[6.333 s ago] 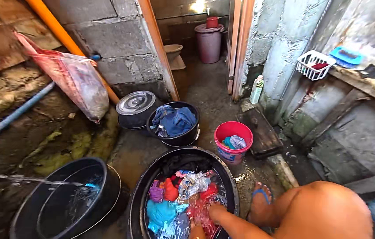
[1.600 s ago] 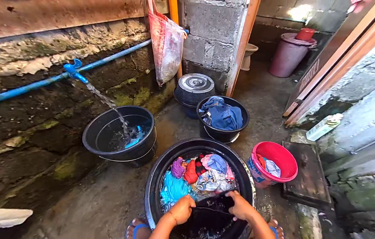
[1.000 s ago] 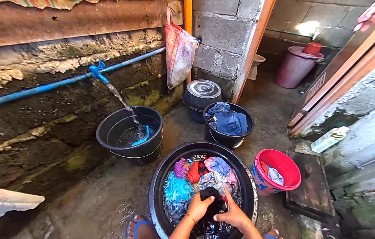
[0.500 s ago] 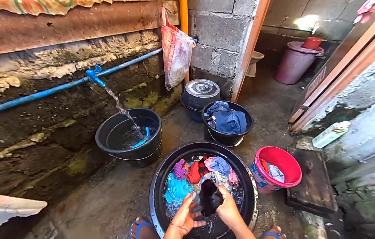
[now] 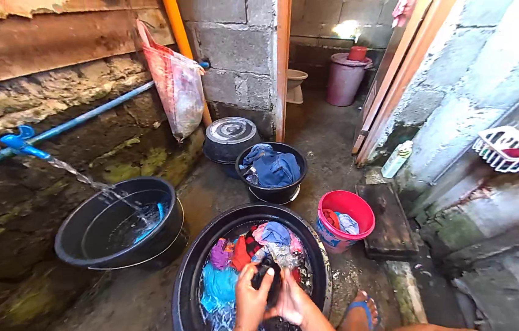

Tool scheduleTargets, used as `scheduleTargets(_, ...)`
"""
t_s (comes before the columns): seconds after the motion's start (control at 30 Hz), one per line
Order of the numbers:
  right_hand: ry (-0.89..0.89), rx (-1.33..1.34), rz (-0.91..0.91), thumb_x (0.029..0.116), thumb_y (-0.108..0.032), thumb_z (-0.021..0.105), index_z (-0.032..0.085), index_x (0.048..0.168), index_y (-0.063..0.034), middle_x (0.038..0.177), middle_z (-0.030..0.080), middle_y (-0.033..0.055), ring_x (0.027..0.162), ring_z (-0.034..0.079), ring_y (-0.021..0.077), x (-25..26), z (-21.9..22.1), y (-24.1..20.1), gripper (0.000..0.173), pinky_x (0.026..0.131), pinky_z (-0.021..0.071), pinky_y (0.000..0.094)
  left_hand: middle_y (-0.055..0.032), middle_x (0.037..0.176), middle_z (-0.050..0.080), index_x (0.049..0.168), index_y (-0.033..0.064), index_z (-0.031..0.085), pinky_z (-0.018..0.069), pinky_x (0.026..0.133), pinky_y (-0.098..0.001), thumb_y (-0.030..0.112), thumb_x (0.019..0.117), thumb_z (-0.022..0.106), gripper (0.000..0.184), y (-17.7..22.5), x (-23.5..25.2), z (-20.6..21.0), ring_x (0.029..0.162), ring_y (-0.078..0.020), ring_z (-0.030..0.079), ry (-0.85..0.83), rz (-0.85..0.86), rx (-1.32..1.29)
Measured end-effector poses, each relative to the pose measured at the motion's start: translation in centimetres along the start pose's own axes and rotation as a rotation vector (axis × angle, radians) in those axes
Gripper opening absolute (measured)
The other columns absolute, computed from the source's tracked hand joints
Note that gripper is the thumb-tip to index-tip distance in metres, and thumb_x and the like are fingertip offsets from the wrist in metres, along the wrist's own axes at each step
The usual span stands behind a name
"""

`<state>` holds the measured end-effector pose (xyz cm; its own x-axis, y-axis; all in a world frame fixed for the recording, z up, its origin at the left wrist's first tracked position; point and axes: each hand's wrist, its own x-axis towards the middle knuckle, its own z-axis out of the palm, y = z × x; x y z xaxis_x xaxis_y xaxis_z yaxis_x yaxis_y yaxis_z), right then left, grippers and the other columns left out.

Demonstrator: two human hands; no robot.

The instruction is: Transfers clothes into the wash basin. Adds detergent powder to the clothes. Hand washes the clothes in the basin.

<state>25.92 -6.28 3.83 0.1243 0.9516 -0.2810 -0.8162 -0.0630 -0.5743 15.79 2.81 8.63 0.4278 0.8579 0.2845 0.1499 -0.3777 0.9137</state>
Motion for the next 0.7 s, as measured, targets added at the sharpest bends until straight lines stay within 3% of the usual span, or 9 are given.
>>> scheduleTargets(0.03,0.164,0.018,-0.021,0.0992,-0.068,0.042,0.043,0.146,-0.0158,0.123,0.067,0.0141,0.106,0.068,0.0295,0.5,1.4,-0.2,0.070,0.081,0.0590,0.0507,-0.0127,0.108,0.070,0.084,-0.0014,0.072,0.0526,0.098,-0.0345,0.030,0.0869,0.070,0.032,-0.2,-0.7,0.4,0.109,-0.0177,0.065,-0.025,0.024,0.008)
scheduleTargets(0.1,0.428,-0.023,-0.128,0.1113,-0.030,0.040,0.054,0.134,-0.0032,0.110,0.069,0.0137,0.098,0.068,0.0217,1.7,2.7,-0.5,0.038,0.087,0.0581,0.0421,-0.0142,0.111,0.068,0.091,-0.0036,0.074,0.0502,0.100,-0.0324,0.024,0.0915,0.064,0.030,-0.6,-1.6,1.3,0.111,-0.0172,0.062,-0.004,-0.062,-0.033)
scheduleTargets(0.23,0.563,-0.418,-0.315,0.0971,-0.006,0.063,0.065,0.113,0.0084,0.106,0.067,0.0170,0.097,0.064,0.0175,2.1,2.3,-0.6,0.021,0.090,0.0543,0.0365,-0.0168,0.105,0.071,0.107,-0.0086,0.069,0.0510,0.097,-0.0363,0.021,0.1050,0.049,0.036,-1.1,-1.6,2.4,0.102,-0.0155,0.066,0.085,-0.440,-0.183)
scheduleTargets(0.33,0.469,-0.729,-0.500,0.0793,-0.006,0.066,0.068,0.080,0.0012,0.085,0.065,0.0050,0.083,0.060,0.0074,2.4,0.9,-0.5,0.008,0.078,0.0515,0.0273,-0.0178,0.121,0.066,0.124,-0.0062,0.062,0.0495,0.101,-0.0396,0.024,0.1107,0.038,0.041,-2.4,-1.4,2.3,0.113,-0.0191,0.062,-0.041,-0.678,-0.422)
scheduleTargets(0.4,0.379,-0.832,-0.559,0.0771,-0.009,0.066,0.067,0.074,-0.0006,0.081,0.063,0.0028,0.082,0.059,0.0062,2.4,0.0,-0.8,0.009,0.076,0.0509,0.0260,-0.0108,0.108,0.071,0.122,0.0030,0.063,0.0575,0.086,-0.0394,0.029,0.1114,0.032,0.042,-2.9,-0.7,2.2,0.098,-0.0178,0.069,-0.199,-0.845,-0.606)
scheduleTargets(0.47,0.397,-0.803,-0.541,0.0790,-0.009,0.066,0.070,0.079,0.0001,0.086,0.068,0.0046,0.087,0.063,0.0079,2.3,-0.7,-1.1,0.010,0.081,0.0537,0.0286,-0.0093,0.095,0.073,0.115,0.0069,0.064,0.0598,0.077,-0.0408,0.034,0.1114,0.027,0.046,-2.6,0.5,2.3,0.087,-0.0199,0.071,-0.320,-0.969,-0.715)
scheduleTargets(0.53,0.570,-0.597,-0.487,0.0864,-0.009,0.067,0.070,0.091,0.0027,0.091,0.069,0.0089,0.089,0.065,0.0131,2.2,-0.8,-2.3,0.013,0.083,0.0552,0.0350,-0.0119,0.111,0.072,0.128,0.0083,0.061,0.0584,0.088,-0.0457,0.044,0.1117,0.026,0.053,-2.9,2.0,2.9,0.101,-0.0240,0.070,-0.411,-0.958,-0.748)
scheduleTargets(0.6,0.766,-0.356,-0.444,0.1003,-0.018,0.062,0.065,0.117,0.0067,0.111,0.068,0.0198,0.104,0.065,0.0252,1.7,-0.9,-5.1,0.030,0.094,0.0538,0.0472,-0.0131,0.130,0.065,0.144,0.0121,0.049,0.0546,0.095,-0.0499,0.049,0.1109,0.022,0.057,-3.7,4.2,4.0,0.116,-0.0273,0.064,-0.465,-0.845,-0.628)
scheduleTargets(0.7,0.863,-0.095,-0.542,0.1089,-0.035,0.046,0.043,0.147,-0.0007,0.135,0.059,0.0205,0.120,0.061,0.0291,-0.1,-2.1,-10.6,0.051,0.098,0.0529,0.0519,-0.0243,0.137,0.055,0.141,-0.0021,0.049,0.0507,0.098,-0.0509,0.025,0.1096,0.045,0.042,-6.5,8.2,5.8,0.121,-0.0344,0.057,-0.395,-0.573,-0.128)
